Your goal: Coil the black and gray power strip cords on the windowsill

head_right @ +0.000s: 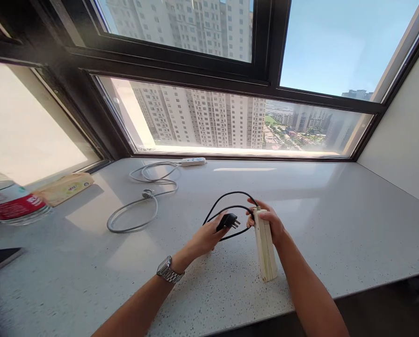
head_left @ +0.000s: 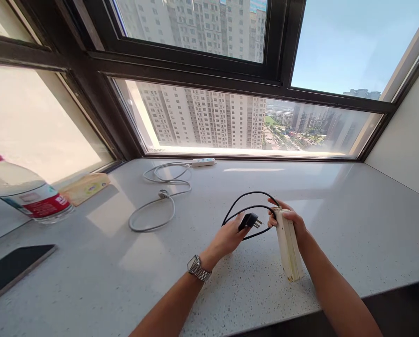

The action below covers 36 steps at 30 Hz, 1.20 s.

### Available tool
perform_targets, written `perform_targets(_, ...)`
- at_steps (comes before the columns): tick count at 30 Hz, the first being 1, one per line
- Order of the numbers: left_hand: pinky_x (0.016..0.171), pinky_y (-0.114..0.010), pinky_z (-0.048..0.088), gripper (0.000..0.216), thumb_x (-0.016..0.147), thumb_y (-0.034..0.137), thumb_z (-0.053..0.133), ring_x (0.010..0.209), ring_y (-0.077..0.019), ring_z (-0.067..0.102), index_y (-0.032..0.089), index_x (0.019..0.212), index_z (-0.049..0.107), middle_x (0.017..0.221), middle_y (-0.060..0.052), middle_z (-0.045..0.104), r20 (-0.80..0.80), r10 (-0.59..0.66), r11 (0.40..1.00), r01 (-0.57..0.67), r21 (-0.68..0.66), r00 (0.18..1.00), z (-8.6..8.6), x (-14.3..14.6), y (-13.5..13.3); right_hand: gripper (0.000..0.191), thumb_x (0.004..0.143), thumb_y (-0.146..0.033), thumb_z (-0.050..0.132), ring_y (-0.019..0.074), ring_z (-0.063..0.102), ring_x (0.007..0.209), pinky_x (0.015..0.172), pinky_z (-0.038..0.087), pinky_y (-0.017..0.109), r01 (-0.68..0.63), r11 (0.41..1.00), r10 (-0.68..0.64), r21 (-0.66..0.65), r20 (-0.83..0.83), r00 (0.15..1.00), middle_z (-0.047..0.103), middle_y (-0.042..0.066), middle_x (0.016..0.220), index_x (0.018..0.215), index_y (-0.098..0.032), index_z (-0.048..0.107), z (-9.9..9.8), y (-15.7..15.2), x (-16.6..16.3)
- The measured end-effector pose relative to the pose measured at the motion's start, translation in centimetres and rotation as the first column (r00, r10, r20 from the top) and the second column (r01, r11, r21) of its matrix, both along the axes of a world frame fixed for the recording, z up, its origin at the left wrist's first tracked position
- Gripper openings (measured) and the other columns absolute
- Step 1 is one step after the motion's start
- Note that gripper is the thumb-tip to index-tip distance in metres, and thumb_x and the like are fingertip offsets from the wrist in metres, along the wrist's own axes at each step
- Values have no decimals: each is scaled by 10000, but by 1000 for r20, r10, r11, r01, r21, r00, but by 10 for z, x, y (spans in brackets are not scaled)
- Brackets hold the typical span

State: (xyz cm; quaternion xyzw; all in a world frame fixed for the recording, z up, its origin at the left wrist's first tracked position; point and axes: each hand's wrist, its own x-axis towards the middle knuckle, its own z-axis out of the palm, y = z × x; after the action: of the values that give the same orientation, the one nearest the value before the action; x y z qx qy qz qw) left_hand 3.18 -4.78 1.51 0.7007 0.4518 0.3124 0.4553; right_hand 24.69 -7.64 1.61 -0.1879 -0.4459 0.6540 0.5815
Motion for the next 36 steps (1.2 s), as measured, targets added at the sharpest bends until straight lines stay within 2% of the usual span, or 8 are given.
perform_targets(4, 446, -240, 320, 410, 734, 496, 634, 487, -177, 499, 196, 1014, 641, 605, -23, 567, -7, 55, 998, -55, -8, 998, -1, -10, 12, 444, 699, -276, 626, 122, 530, 591, 671, 478, 342, 13, 996, -8, -84, 58, 998, 582, 16, 775, 1128, -163, 620, -10, 8, -1)
perform_targets(7, 450, -259, 398, 520, 740, 607, 586, 566, -228, 585, 153, 990, 630, 623, -64, 602, -61, 69, 983, -78, -166, 996, -5, -20, 22, 435, 712, -285, 621, 109, 516, 552, 639, 491, 328, 13, 991, 1, -132, 110, 994, 580, 0, 729, 1132, -170, 605, -15, 11, -5)
perform_targets(11, 738, -335, 526, 622, 679, 693, 615, 1149, -323, 538, 180, 1030, 631, 1218, -173, 589, 286, -25, 970, 92, -223, 958, -10, -36, 33, 496, 737, -323, 632, 100, 506, 508, 582, 486, 306, 51, 988, -24, -147, 181, 983, 577, -18, 691, 1209, -189, 569, -13, 9, -8)
perform_targets(14, 969, -417, 422, 643, 663, 729, 608, 1309, -318, 401, 192, 1019, 604, 1338, -181, 517, 492, 26, 960, 116, -256, 870, -10, -42, 39, 553, 741, -370, 650, 97, 517, 500, 554, 465, 283, 81, 985, -32, -155, 296, 955, 569, -25, 679, 1257, -195, 555, -8, 4, -10)
perform_targets(22, 923, -462, 432, 602, 786, 636, 566, 1091, -288, 610, 203, 1193, 468, 1029, -174, 698, 573, 291, 897, -10, -442, 766, -5, -38, 45, 503, 704, -352, 686, 143, 537, 738, 689, 435, 282, 49, 995, -97, 89, 705, 702, 636, -2, 849, 1190, -224, 658, 3, -5, -15)
perform_targets(27, 842, -398, 497, 540, 862, 577, 487, 1015, -290, 647, 112, 1128, 552, 991, -201, 699, 528, 287, 853, 37, -520, 799, 3, -45, 45, 508, 710, -353, 671, 162, 545, 791, 750, 433, 310, 56, 988, -144, 146, 708, 692, 643, 6, 884, 1199, -214, 656, 4, -7, -11)
perform_targets(31, 767, -394, 526, 610, 820, 603, 534, 801, -278, 688, 105, 1172, 546, 765, -134, 710, 471, 200, 906, 20, -422, 859, 3, -48, 41, 532, 733, -355, 650, 162, 554, 733, 699, 453, 319, 127, 984, -180, 129, 633, 753, 634, 28, 826, 1241, -200, 625, 1, -5, -5)
perform_targets(36, 488, -262, 462, 585, 750, 652, 569, 394, -137, 484, 122, 997, 563, 411, 43, 469, 413, 205, 978, -172, -117, 887, 0, -42, 40, 505, 741, -344, 637, 145, 548, 663, 639, 463, 304, 176, 980, -197, 92, 558, 806, 614, 21, 783, 1225, -199, 635, -2, -3, -1)
